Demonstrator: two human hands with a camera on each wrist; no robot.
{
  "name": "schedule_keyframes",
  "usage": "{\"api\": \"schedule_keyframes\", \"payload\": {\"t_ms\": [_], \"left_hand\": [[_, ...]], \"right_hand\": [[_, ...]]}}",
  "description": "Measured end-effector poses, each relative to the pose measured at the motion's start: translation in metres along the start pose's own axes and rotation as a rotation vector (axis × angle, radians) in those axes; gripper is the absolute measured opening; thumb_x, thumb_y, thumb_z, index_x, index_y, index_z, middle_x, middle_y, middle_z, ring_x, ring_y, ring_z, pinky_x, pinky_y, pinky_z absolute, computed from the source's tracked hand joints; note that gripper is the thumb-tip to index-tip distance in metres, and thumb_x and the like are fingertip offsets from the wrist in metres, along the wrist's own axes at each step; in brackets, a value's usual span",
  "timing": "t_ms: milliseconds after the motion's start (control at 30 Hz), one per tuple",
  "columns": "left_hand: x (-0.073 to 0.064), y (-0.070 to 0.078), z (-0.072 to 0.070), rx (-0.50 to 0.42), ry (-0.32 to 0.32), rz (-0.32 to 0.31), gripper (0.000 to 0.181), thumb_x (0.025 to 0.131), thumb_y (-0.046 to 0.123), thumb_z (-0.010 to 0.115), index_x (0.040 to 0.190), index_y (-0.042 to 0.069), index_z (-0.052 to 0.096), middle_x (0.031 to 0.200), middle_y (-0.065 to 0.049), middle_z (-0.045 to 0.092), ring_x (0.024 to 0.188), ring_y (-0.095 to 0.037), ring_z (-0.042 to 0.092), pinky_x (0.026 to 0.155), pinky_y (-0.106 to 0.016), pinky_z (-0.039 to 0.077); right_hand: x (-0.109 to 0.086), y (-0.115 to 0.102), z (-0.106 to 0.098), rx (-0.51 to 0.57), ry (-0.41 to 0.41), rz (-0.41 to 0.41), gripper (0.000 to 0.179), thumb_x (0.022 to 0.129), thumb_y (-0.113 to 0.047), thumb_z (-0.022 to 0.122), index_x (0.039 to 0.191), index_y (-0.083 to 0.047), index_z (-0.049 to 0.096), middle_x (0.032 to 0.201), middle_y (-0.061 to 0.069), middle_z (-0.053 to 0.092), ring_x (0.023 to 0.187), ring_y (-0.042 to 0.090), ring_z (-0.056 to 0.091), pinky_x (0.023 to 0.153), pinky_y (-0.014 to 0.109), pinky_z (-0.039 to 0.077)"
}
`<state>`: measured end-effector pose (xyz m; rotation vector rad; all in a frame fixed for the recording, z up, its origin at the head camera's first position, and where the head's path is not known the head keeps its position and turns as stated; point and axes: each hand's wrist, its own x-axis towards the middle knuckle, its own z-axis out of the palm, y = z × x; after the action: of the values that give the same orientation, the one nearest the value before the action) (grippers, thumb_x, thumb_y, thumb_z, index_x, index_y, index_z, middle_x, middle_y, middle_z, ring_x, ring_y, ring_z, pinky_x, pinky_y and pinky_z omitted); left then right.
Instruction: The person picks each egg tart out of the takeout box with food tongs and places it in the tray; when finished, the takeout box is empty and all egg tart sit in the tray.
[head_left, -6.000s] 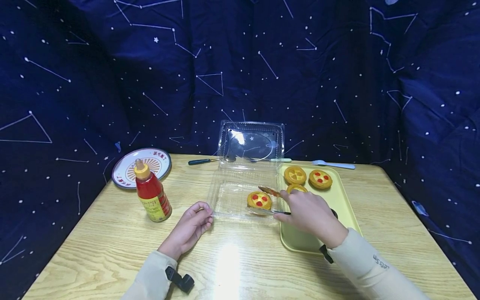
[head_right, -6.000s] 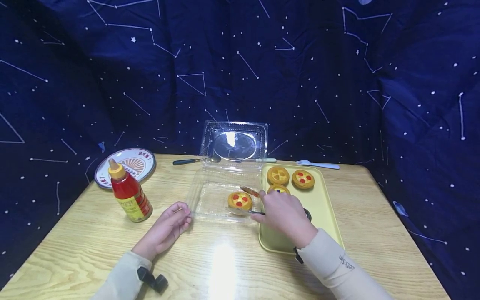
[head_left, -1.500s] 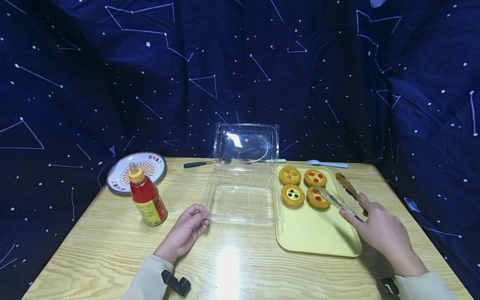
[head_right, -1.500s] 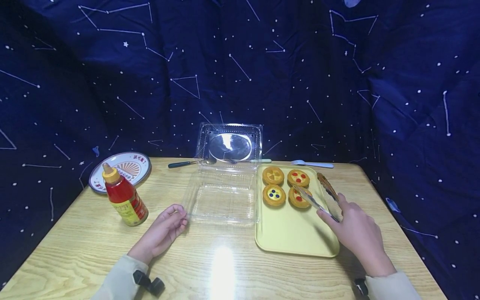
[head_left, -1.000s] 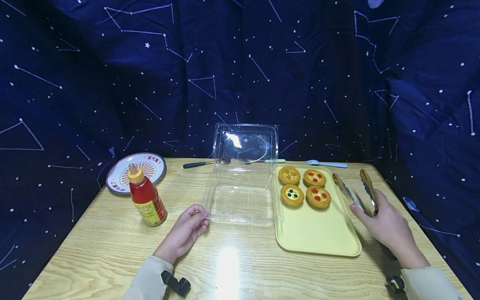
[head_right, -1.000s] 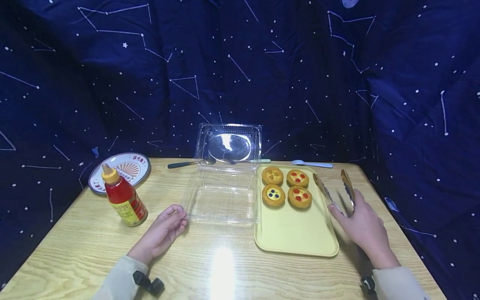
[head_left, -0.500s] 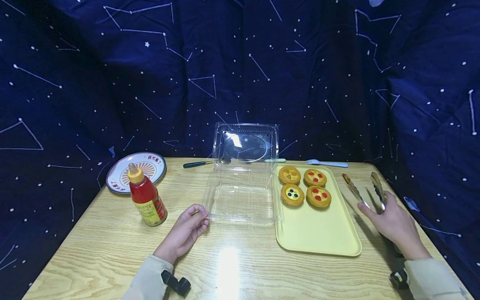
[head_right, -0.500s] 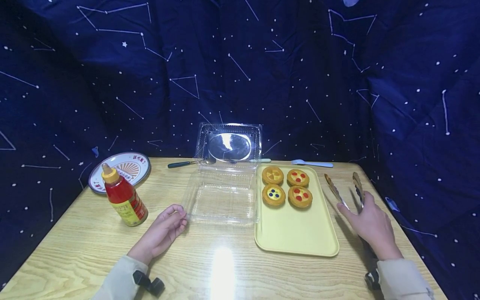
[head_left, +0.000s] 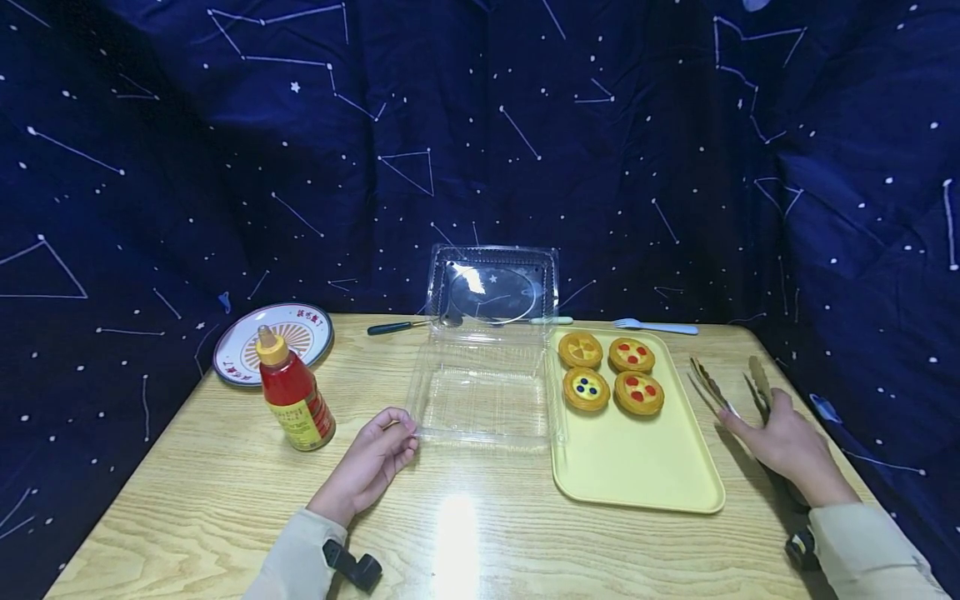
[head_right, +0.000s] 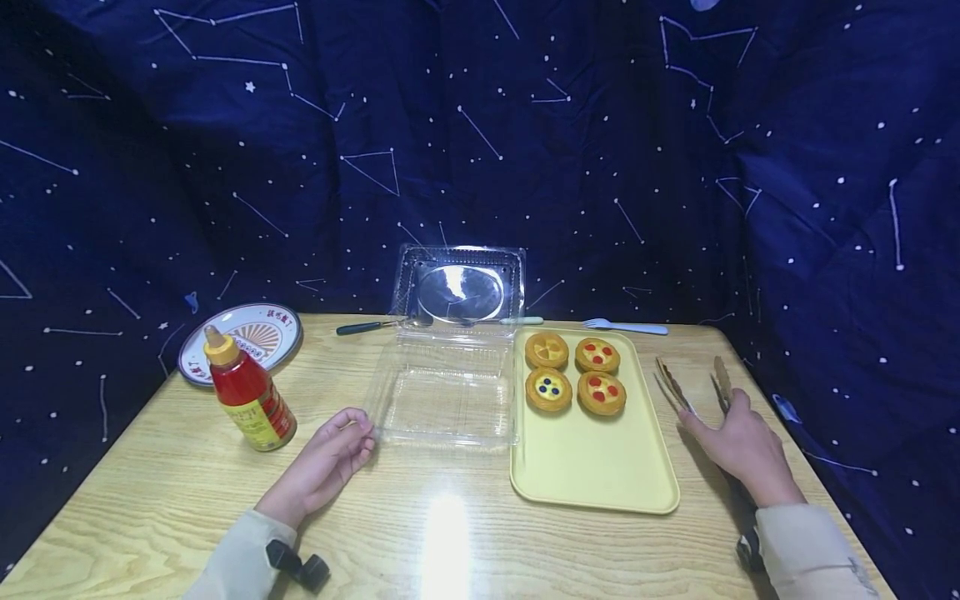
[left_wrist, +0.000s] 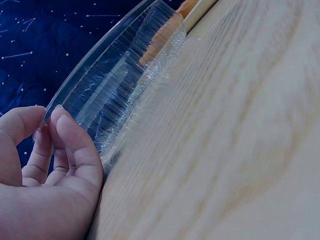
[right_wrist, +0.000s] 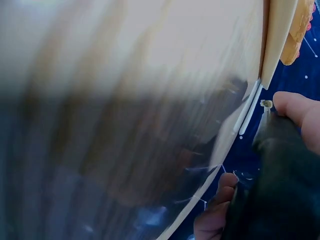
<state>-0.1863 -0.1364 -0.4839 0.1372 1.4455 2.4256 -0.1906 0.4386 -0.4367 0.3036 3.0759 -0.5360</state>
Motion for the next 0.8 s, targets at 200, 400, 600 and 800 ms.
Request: {"api": "schedule_keyframes", "payload": {"t_ms": [200,400,600,800], "left_hand": [[-0.0002,-0.0001,0.0002,0.001,-0.006,0.001,0.004,0.102,0.007,0.052,0.1,0.011,0.053,0.096,-0.004,0.055,0.08,-0.009,0.058,0.07,-0.018,0.05],[-0.0006,-0.0001,0.0002,0.0,-0.009,0.001,0.004,0.102,0.008,0.052,0.1,0.011,0.053,0.096,-0.004,0.055,0.08,-0.009,0.058,0.07,-0.018,0.051],[-0.0002,-0.0004,0.0009,0.008,0.002,0.003,0.004,0.102,0.008,0.052,0.1,0.011,0.053,0.096,-0.004,0.055,0.079,-0.009,0.058,0.07,-0.018,0.051],[-0.0002,0.0014,0.0035,0.043,0.04,-0.003,0.006,0.102,0.007,0.051,0.098,0.012,0.054,0.094,-0.005,0.056,0.079,-0.01,0.058,0.069,-0.019,0.051]], "right_hand": [[0.0044,0.0022,-0.0014,-0.006,-0.082,-0.007,0.111,0.093,-0.067,0.047,0.14,0.026,0.006,0.123,0.056,0.03,0.105,0.069,0.041,0.076,0.069,0.042],[0.0054,0.002,-0.0022,-0.047,-0.119,-0.019,0.108,0.091,-0.067,0.049,0.135,0.026,0.016,0.113,0.055,0.033,0.1,0.068,0.043,0.072,0.067,0.043],[0.0055,-0.0005,-0.005,-0.063,-0.163,-0.018,0.112,0.091,-0.068,0.05,0.136,0.027,0.012,0.116,0.057,0.032,0.103,0.07,0.041,0.076,0.068,0.043],[0.0067,0.0017,-0.0026,-0.059,-0.167,-0.036,0.112,0.089,-0.066,0.055,0.133,0.028,0.014,0.114,0.057,0.034,0.102,0.069,0.043,0.075,0.067,0.044]]}}
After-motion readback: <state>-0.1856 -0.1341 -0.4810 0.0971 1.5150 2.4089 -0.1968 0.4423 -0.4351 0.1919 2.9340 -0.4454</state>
